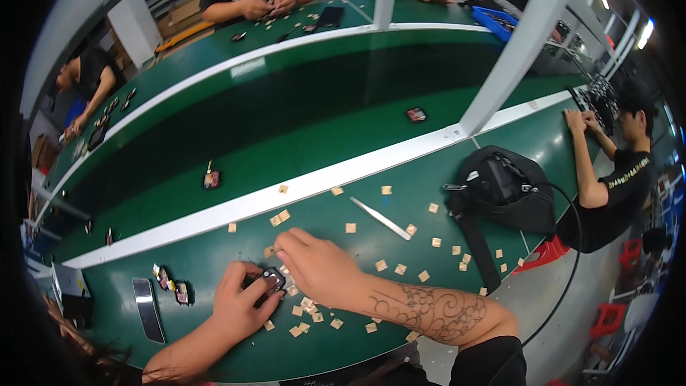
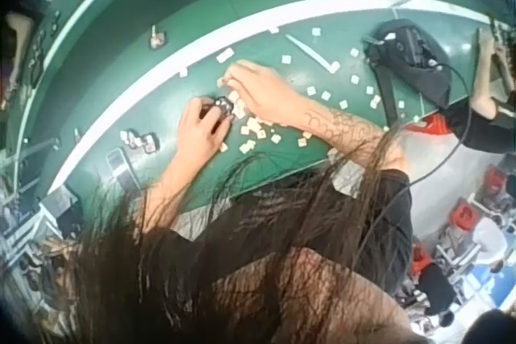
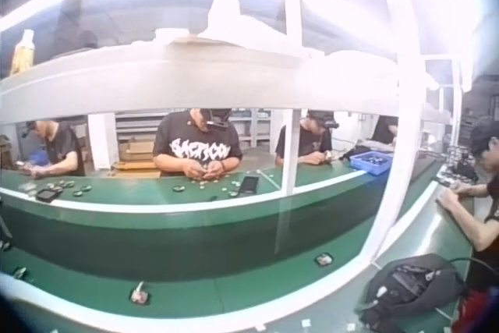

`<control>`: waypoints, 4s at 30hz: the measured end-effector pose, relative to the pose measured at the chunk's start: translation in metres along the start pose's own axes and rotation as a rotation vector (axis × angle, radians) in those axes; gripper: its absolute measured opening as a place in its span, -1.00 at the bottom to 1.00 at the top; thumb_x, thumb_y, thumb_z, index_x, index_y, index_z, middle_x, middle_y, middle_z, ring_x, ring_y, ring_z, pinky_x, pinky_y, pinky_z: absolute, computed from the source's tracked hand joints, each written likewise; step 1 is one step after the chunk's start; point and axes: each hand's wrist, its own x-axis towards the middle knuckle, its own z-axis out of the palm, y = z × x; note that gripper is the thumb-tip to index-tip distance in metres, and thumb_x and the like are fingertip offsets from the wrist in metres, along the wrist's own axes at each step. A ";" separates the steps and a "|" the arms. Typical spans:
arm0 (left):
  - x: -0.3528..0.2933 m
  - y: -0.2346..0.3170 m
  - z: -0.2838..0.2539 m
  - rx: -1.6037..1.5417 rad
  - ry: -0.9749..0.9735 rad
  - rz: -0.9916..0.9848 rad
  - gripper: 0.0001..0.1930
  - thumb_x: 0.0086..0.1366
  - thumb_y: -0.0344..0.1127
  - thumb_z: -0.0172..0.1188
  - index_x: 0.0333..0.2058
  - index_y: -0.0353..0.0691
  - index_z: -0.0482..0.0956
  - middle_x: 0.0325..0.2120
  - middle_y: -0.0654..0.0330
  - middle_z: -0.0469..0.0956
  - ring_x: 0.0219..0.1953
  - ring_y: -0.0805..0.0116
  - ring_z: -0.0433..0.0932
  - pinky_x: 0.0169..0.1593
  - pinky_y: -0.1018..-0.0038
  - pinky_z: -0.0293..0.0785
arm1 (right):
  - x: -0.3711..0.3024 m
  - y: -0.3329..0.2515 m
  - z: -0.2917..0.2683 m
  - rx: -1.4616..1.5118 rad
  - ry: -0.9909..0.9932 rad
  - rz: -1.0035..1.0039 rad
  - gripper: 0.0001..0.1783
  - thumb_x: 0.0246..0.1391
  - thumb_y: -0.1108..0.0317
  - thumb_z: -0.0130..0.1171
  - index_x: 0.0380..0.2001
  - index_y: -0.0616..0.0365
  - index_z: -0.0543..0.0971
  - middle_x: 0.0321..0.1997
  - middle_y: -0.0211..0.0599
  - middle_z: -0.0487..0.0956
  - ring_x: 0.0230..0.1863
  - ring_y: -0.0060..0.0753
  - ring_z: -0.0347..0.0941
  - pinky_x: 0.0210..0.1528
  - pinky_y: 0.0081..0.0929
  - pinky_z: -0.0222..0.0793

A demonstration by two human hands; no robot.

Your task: The person is assembling small electronic components or microchips onto printed circuit boards or similar sub-assemblies at an industrial workstation.

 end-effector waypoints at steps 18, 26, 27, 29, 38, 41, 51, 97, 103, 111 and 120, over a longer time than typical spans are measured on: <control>0.194 -0.066 0.054 0.300 0.155 0.007 -0.58 0.14 -0.33 0.50 0.01 -0.14 0.67 -0.08 0.09 0.67 0.16 -0.01 0.50 0.30 0.03 0.25 | -0.001 0.022 0.008 0.075 0.225 -0.249 -0.85 0.48 0.28 0.10 -0.19 0.11 0.45 -0.22 -0.14 0.56 -0.21 0.14 0.57 -0.19 0.04 0.46; 0.132 -0.130 0.003 0.471 0.276 -0.371 -0.21 0.20 -0.18 0.51 0.38 -0.23 0.41 0.31 -0.19 0.38 0.29 -0.26 0.41 0.34 -0.08 0.35 | 0.003 0.013 0.004 0.173 0.161 -0.251 -0.89 0.35 0.44 0.13 -0.10 0.14 0.49 -0.10 -0.08 0.58 -0.13 0.19 0.59 -0.08 0.05 0.53; 0.129 -0.137 0.004 0.467 0.275 -0.375 -0.19 0.23 -0.15 0.51 0.38 -0.31 0.39 0.22 -0.22 0.46 0.22 -0.26 0.47 0.24 -0.04 0.46 | 0.002 0.016 0.004 0.202 0.175 -0.240 -0.88 0.35 0.46 0.13 -0.08 0.14 0.51 -0.09 -0.07 0.59 -0.14 0.19 0.60 -0.07 0.03 0.54; 0.131 -0.137 0.008 0.360 0.283 -0.347 -0.17 0.19 -0.19 0.54 0.37 -0.32 0.39 0.04 -0.20 0.59 0.13 -0.20 0.54 0.23 0.00 0.48 | 0.002 0.022 0.003 0.218 0.190 -0.230 -0.85 0.36 0.49 0.13 -0.05 0.15 0.55 -0.08 -0.05 0.59 -0.16 0.18 0.61 -0.08 -0.03 0.57; 0.120 -0.080 -0.009 0.085 0.183 -0.340 -0.24 0.19 -0.42 0.50 0.34 -0.23 0.38 -0.08 -0.09 0.57 0.05 -0.12 0.58 0.15 0.08 0.53 | 0.002 0.009 -0.012 0.133 0.183 -0.165 -0.83 0.40 0.52 0.13 -0.01 0.19 0.61 -0.14 -0.09 0.58 -0.23 0.03 0.62 -0.19 -0.18 0.57; 0.089 -0.045 -0.007 -0.044 0.014 -0.211 -0.27 0.19 -0.41 0.49 0.33 -0.26 0.41 -0.04 -0.10 0.54 0.07 -0.13 0.55 0.17 0.10 0.52 | 0.003 0.011 -0.009 0.161 0.176 -0.194 -0.81 0.38 0.54 0.15 0.01 0.19 0.62 -0.15 -0.13 0.55 -0.28 -0.02 0.59 -0.21 -0.20 0.54; 0.040 -0.024 -0.021 -0.412 -0.116 -0.062 -0.19 0.19 -0.45 0.46 0.42 -0.19 0.36 0.11 -0.02 0.49 0.22 -0.14 0.44 0.27 0.11 0.48 | 0.004 0.003 -0.018 -0.015 -0.002 -0.265 -0.71 0.27 0.60 0.26 0.02 0.13 0.69 -0.19 -0.28 0.47 -0.35 -0.29 0.53 -0.33 -0.36 0.50; 0.020 -0.018 -0.002 -0.175 -0.041 0.000 -0.33 0.07 -0.51 0.35 0.22 -0.34 0.45 -0.08 0.06 0.52 -0.01 0.04 0.51 0.09 0.22 0.58 | 0.016 -0.013 -0.028 -0.071 -0.107 -0.007 -0.79 0.15 0.53 0.46 -0.13 0.20 0.70 -0.37 -0.30 0.53 -0.50 -0.47 0.40 -0.42 -0.52 0.38; 0.021 -0.017 -0.004 -0.196 -0.035 0.011 -0.46 0.13 -0.48 0.35 0.14 -0.28 0.51 -0.11 0.09 0.52 -0.01 0.06 0.52 0.07 0.20 0.57 | 0.010 0.003 -0.021 -0.069 -0.212 0.092 -0.78 0.16 0.54 0.41 -0.12 0.15 0.68 -0.36 -0.28 0.60 -0.49 -0.40 0.48 -0.40 -0.46 0.45; 0.021 -0.019 -0.003 -0.180 -0.045 0.034 -0.54 0.15 -0.43 0.36 0.06 -0.24 0.54 -0.14 0.13 0.51 -0.01 0.08 0.53 0.05 0.20 0.57 | 0.006 0.006 -0.009 -0.036 -0.053 -0.062 -0.86 0.18 0.54 0.37 -0.19 0.20 0.65 -0.27 -0.20 0.67 -0.36 -0.20 0.67 -0.30 -0.36 0.57; 0.021 -0.018 -0.004 -0.177 -0.065 0.049 -0.52 0.16 -0.42 0.37 0.08 -0.26 0.53 -0.12 0.13 0.53 0.00 0.10 0.53 0.07 0.20 0.55 | 0.012 -0.008 -0.006 -0.077 0.023 0.044 -0.78 0.15 0.47 0.39 -0.12 0.19 0.67 -0.29 -0.17 0.65 -0.35 -0.17 0.65 -0.26 -0.34 0.60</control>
